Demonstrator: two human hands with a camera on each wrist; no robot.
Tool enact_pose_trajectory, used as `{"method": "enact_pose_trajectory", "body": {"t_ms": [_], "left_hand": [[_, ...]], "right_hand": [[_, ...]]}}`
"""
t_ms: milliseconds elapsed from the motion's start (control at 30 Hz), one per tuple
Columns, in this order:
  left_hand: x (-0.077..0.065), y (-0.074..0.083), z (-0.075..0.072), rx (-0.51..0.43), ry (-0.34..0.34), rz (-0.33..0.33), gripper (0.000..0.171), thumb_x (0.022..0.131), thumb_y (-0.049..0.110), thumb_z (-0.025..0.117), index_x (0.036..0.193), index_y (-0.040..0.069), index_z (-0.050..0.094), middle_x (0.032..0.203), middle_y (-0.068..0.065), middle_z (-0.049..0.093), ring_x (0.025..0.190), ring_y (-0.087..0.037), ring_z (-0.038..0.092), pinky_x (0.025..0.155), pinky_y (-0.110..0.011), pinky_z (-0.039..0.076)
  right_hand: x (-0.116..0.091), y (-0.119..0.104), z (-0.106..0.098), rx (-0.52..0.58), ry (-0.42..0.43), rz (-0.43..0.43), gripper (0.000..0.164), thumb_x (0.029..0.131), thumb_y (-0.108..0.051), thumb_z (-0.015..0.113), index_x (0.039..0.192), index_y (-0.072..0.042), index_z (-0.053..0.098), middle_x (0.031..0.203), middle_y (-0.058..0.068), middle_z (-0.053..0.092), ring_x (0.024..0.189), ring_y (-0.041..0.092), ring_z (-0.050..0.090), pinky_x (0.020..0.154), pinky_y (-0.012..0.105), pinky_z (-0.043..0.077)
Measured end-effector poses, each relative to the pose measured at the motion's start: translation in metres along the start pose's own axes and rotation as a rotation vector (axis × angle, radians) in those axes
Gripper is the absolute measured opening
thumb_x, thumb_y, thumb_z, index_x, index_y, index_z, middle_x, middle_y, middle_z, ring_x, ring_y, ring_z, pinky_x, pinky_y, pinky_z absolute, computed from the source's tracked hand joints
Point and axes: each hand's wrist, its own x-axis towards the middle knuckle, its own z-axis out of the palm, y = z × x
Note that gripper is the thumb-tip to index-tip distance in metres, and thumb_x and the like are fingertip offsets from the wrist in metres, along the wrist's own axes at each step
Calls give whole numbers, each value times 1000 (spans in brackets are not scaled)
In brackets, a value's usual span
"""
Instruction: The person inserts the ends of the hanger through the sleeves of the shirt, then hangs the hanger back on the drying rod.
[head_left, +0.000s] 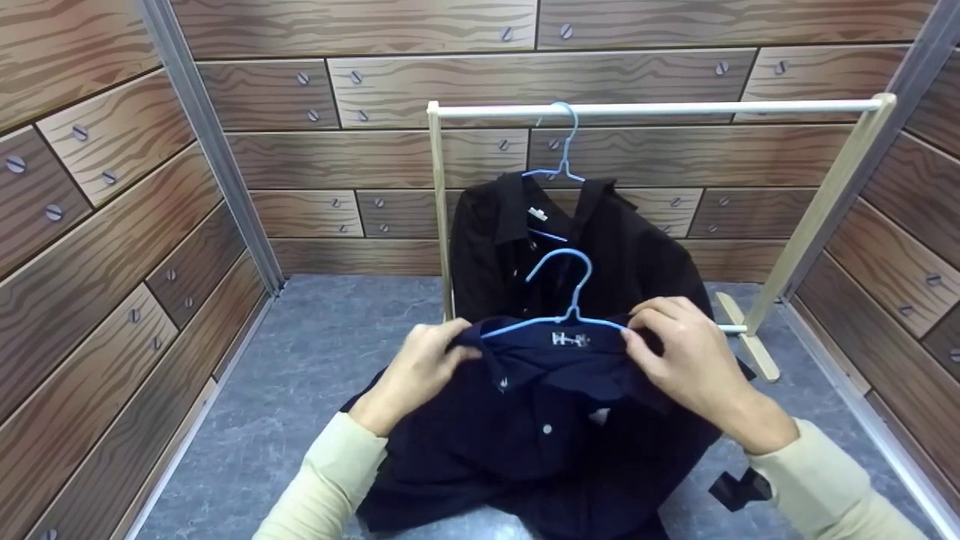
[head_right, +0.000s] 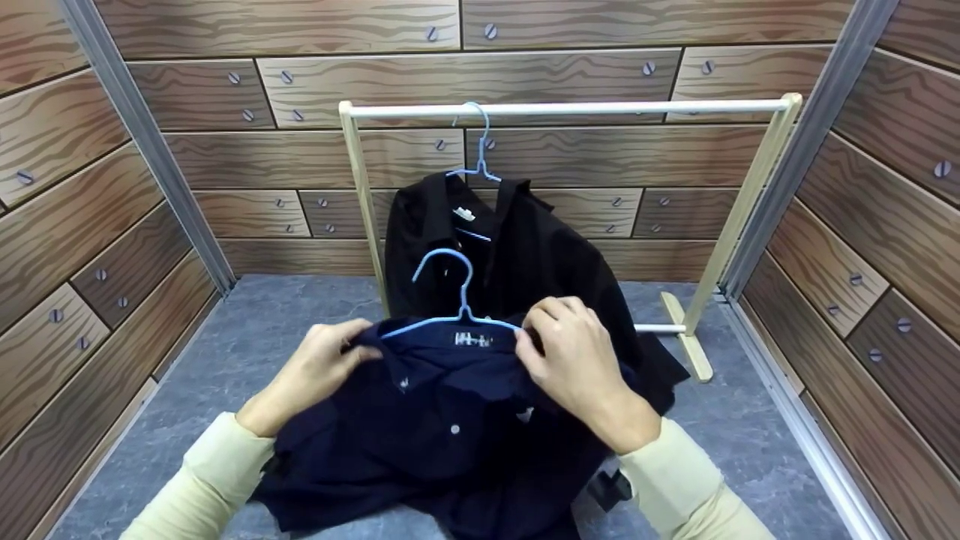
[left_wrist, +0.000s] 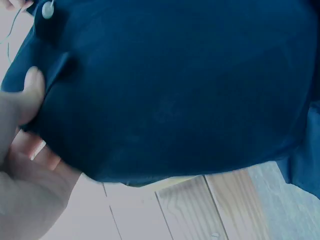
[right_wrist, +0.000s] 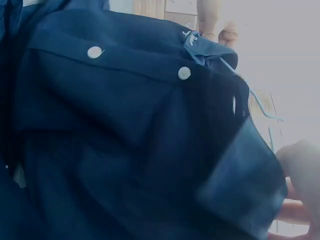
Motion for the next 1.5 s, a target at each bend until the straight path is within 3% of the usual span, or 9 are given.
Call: {"method": "enact_pose_trajectory", "body": {"t_ms": [67,233,433,767,933,1033,1167,1300,1500], "left_hand": [[2,2,0,54,42,6,13,86,23,73,89,12,66,78,0,72,67,-14,65,64,-34,53],[9,11,4,146,66,18,19,89,29,70,91,12,63,80,-3,73,71,-21,71,62,-40,54],[17,17,7,127,139,16,20,86,29,72,89,11,63,79,-2,73,73,-22,72,64,-39,55],[30,15,3,158,206,50,20,87,28,70,92,10,64,83,-3,73,77,-25,72,67,-40,56],[37,9,0,171,252,23,21,88,29,70,92,10,64,80,-5,73,75,-25,72,66,-40,55],[41,6,-3,149,256,-19,19,87,28,71,91,10,65,80,-5,73,75,-25,72,66,-41,55],[46,2,-7,135,247,-51,18,87,27,71,91,10,66,80,-5,73,75,-25,72,67,-40,54],[54,1,-10,116,242,-75,17,86,26,72,92,10,67,82,-5,75,77,-25,72,69,-41,54],[69,1,-13,96,166,-106,18,89,26,71,96,11,66,88,-6,75,84,-27,72,74,-44,55]], "right_hand": [[1,2,-1,12,-28,20,7,80,-7,75,79,-9,69,92,7,71,88,24,65,77,38,51],[3,2,2,62,-48,54,8,81,-4,74,80,-10,68,95,6,70,87,20,67,76,31,49],[5,-1,6,101,-36,18,10,86,-4,71,95,-8,70,105,7,67,98,18,66,84,29,48],[19,8,5,145,17,1,6,90,-2,68,89,-8,67,99,4,64,93,17,62,83,26,45],[19,16,2,240,-26,79,17,95,-2,60,111,-1,65,107,8,67,101,19,61,93,18,41],[17,23,-5,276,-65,181,30,97,-6,58,127,-3,59,110,11,69,100,18,63,90,13,40],[14,31,-14,230,-137,252,34,99,-13,56,133,-13,59,110,6,72,97,14,64,83,13,41],[15,38,-16,231,-143,228,33,95,-5,59,128,-8,63,106,7,72,97,12,61,85,12,39],[27,44,-12,209,-34,187,24,92,1,63,115,2,68,85,7,65,79,9,53,75,16,39]]}}
